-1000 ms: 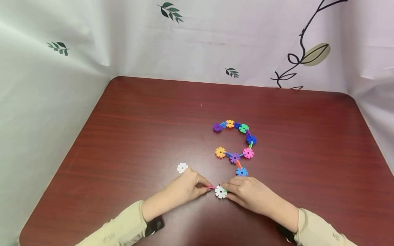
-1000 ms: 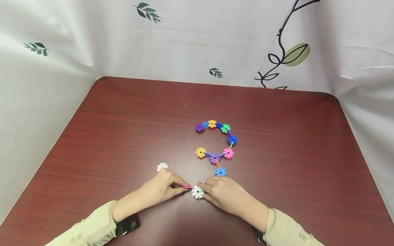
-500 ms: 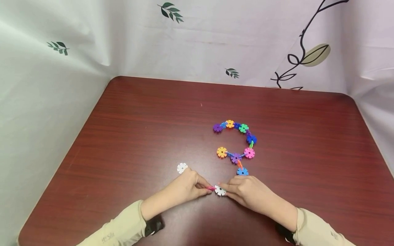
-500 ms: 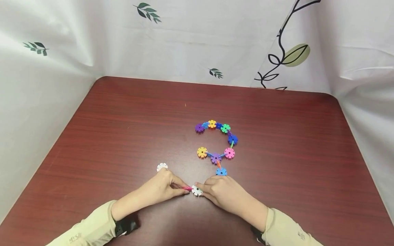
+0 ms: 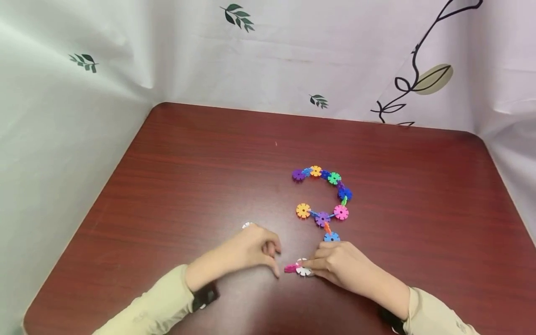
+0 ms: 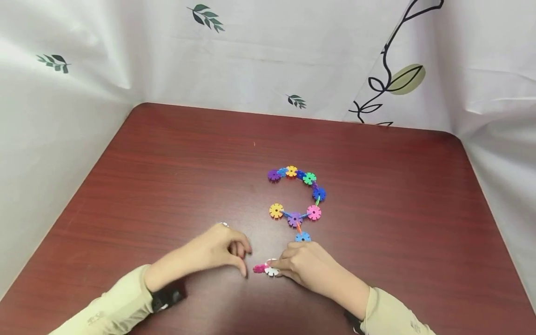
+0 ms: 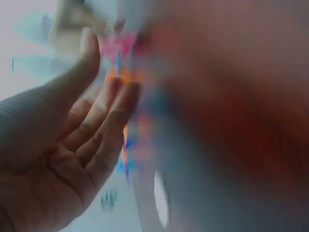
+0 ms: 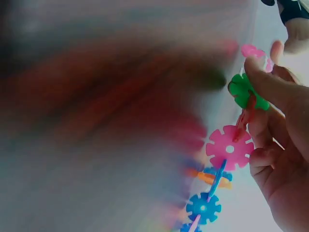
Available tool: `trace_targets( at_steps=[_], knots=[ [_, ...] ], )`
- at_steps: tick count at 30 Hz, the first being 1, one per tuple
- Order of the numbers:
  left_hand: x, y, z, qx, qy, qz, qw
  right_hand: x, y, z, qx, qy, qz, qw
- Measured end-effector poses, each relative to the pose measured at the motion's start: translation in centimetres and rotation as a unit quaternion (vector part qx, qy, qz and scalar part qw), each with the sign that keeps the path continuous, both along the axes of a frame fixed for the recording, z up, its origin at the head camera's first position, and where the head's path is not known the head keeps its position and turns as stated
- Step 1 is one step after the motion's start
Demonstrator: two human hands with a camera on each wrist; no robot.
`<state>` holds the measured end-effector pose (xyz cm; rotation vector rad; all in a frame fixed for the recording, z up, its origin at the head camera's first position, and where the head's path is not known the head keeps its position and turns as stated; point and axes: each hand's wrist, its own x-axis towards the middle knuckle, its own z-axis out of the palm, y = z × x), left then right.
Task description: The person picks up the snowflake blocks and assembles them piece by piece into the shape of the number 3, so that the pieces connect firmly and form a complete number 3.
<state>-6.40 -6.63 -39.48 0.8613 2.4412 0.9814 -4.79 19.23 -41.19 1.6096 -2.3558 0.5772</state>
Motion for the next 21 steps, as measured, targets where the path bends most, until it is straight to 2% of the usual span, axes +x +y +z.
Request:
trace_targets(
  at_steps=[2, 4, 6, 7, 9, 14, 18, 21],
  knots=[
    [-0.5, -1.8, 0.0, -0.036, 0.058, 0.041, 0.9969, 0.3, 0.2, 0.0, -0.002, -0.015, -0.004, 0.9999],
    [-0.9, -3.3, -0.3, -0.07, 0.113, 0.082, 0.9877, 0.5, 0.4, 0.0, -0.004, -0.029, -0.015, 0.9995],
    [-1.2, -4.2, -0.7, -0.094, 0.143, 0.102, 0.9799, 0.7, 0.5, 0.0, 0.0, -0.043, -0.028, 0.9987],
    [-1.3, -4.3, -0.9, -0.098, 0.145, 0.105, 0.979, 0.8, 0.5, 0.1, 0.005, -0.048, -0.035, 0.9982],
    [-1.4, -4.3, -1.1, -0.1, 0.139, 0.099, 0.9802, 1.0, 0.5, 0.3, 0.018, -0.059, -0.049, 0.9969],
    [-1.4, -3.4, -0.5, -0.107, 0.082, 0.083, 0.9875, 1.2, 0.2, 0.6, 0.052, -0.093, -0.078, 0.9913],
    [-1.1, -2.1, -0.2, -0.084, 0.034, 0.029, 0.9955, 1.2, 0.0, 0.6, 0.064, -0.089, -0.08, 0.9908],
    [-0.6, -1.1, -0.2, -0.068, 0.0, -0.008, 0.9977, 1.2, -0.1, 0.4, 0.058, -0.079, -0.08, 0.992]
  ],
)
